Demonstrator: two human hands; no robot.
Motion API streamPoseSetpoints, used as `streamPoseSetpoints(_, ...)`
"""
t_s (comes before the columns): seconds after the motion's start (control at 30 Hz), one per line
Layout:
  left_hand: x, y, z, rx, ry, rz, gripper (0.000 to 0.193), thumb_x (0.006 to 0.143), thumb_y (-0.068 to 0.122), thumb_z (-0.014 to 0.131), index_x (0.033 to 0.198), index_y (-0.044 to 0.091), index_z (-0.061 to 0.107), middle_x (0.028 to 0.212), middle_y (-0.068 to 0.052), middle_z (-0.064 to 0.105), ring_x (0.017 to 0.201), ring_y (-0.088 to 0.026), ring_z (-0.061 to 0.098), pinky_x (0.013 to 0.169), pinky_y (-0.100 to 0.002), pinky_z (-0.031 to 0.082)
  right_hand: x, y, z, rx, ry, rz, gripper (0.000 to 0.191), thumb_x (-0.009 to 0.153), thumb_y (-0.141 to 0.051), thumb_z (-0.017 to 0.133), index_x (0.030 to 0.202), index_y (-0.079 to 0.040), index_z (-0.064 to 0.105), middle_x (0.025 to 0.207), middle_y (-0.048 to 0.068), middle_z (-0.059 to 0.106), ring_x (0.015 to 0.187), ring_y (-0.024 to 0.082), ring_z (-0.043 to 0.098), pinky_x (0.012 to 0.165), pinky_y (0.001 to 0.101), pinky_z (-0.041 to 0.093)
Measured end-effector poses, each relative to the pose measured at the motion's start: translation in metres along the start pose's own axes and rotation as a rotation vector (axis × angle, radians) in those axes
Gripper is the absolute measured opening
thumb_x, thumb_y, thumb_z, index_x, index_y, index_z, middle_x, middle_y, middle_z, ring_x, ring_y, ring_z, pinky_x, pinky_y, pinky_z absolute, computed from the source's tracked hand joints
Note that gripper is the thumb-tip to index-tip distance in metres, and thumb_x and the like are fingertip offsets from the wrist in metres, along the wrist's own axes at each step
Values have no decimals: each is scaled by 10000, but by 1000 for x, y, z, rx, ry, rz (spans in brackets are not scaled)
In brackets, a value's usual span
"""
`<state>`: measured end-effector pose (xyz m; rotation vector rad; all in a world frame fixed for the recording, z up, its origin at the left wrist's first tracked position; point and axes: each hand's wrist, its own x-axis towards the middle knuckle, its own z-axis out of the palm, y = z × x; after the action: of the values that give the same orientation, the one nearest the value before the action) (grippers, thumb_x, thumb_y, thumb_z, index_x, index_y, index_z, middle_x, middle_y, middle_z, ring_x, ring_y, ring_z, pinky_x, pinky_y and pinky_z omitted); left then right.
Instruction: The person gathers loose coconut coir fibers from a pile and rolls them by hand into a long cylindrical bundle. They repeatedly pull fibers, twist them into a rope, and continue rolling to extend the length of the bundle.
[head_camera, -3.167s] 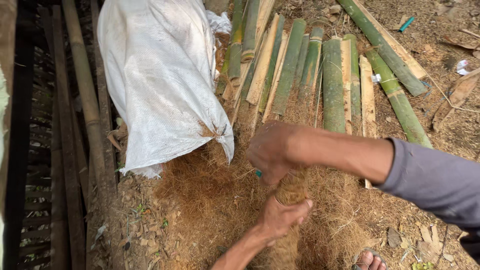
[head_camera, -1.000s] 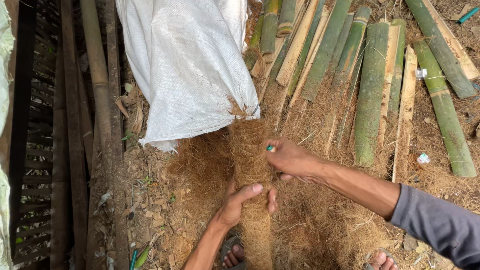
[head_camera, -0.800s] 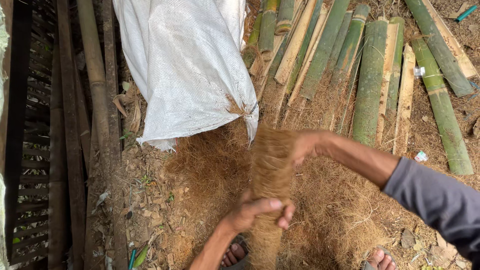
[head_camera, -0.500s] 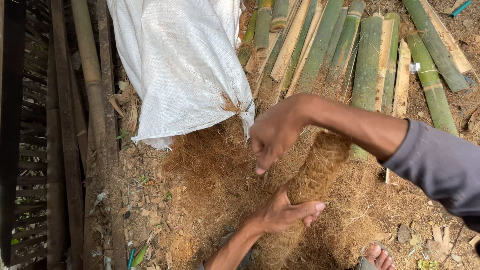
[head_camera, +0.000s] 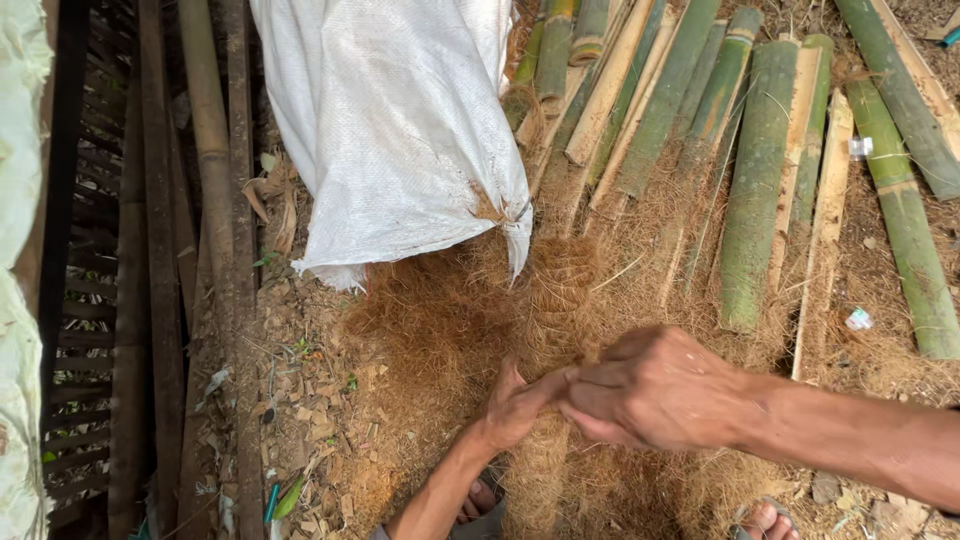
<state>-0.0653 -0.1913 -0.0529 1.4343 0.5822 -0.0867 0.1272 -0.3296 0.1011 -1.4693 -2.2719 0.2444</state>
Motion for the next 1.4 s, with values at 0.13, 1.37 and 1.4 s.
streamPoseSetpoints(0.13,1,15,8,81,14,2,1008,804,730,692,1359,-83,475,1299,-259,702,1379,-287,605,1284,-575,165,-22,2,19,25,112,2,348,1050,-275,557,755,-164,704,583,-22,655,431,122,583,461,259,580)
streamPoseSetpoints(1.37,-7,42,69,-71,-494,262,301,1026,401,686,1040,119,582,803,26,572,666,-103,599,576,-310,590,103,113,-49,835,-1013,446,436,1027,-397,684,787,-35,639,658,-6,589,528,107,533,493,309,473)
streamPoseSetpoints(1.4,-6,40,71,-58,-475,254,325,1040,413,684,1026,105,579,795,8,567,656,-112,598,564,-312,591,114,99,-56,641,-1022,391,439,1022,-415,659,783,-47,651,638,-8,572,524,100,540,485,311,489)
